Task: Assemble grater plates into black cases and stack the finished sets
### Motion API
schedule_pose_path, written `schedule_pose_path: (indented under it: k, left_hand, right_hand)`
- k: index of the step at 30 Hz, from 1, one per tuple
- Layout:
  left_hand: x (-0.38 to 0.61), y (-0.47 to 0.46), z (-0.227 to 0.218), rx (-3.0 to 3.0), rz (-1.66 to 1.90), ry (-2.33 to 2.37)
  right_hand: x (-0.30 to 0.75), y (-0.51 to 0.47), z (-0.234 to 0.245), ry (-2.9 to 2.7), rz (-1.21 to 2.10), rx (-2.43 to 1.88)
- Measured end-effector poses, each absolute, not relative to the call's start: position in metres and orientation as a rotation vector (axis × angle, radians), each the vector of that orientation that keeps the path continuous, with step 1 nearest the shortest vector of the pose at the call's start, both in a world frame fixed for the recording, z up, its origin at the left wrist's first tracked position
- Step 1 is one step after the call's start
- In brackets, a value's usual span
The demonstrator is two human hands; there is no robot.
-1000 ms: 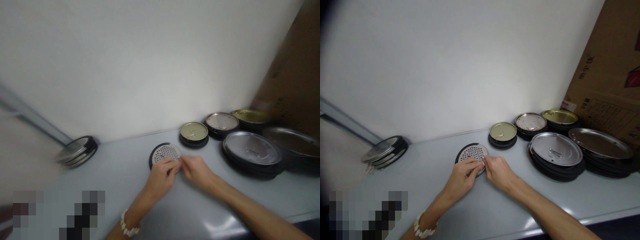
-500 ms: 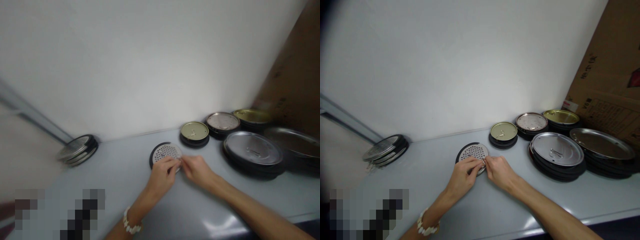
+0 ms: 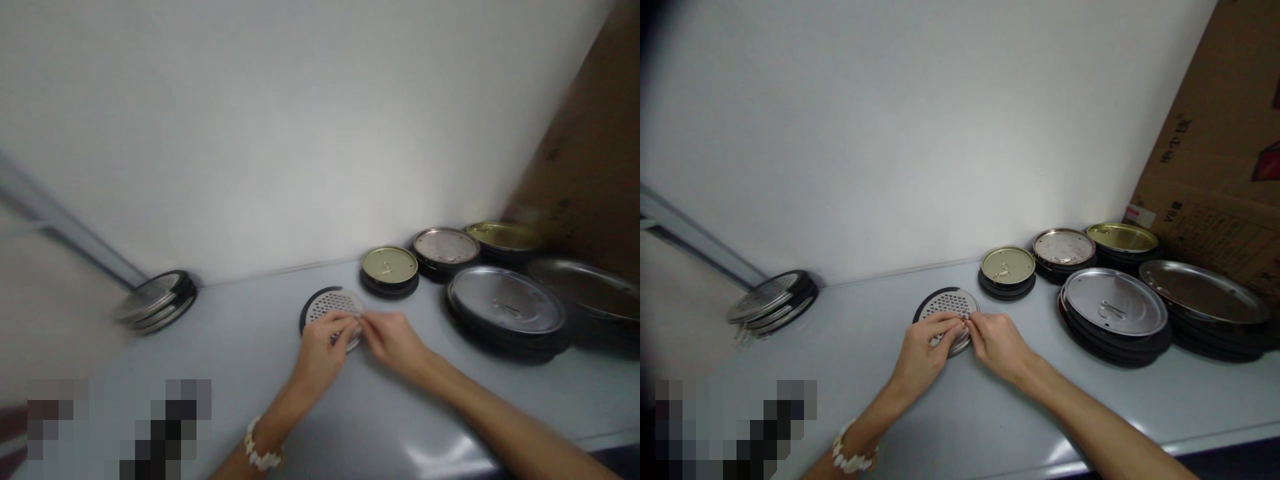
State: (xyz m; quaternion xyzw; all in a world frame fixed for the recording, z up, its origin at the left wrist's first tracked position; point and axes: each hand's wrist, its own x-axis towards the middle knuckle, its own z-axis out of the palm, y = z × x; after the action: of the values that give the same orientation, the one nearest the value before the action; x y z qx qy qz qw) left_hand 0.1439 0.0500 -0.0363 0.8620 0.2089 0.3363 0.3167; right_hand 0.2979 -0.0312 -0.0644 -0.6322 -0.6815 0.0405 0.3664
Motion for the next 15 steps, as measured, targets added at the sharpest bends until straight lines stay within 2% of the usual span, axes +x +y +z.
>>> schedule_pose_path:
  k: [15]
  left_hand:
    - [0.138, 0.065, -0.026, 2.045, 0.967, 0.653]
  right_hand:
    - [0.293, -0.033, -0.059, -1.801, 0.218, -1.766]
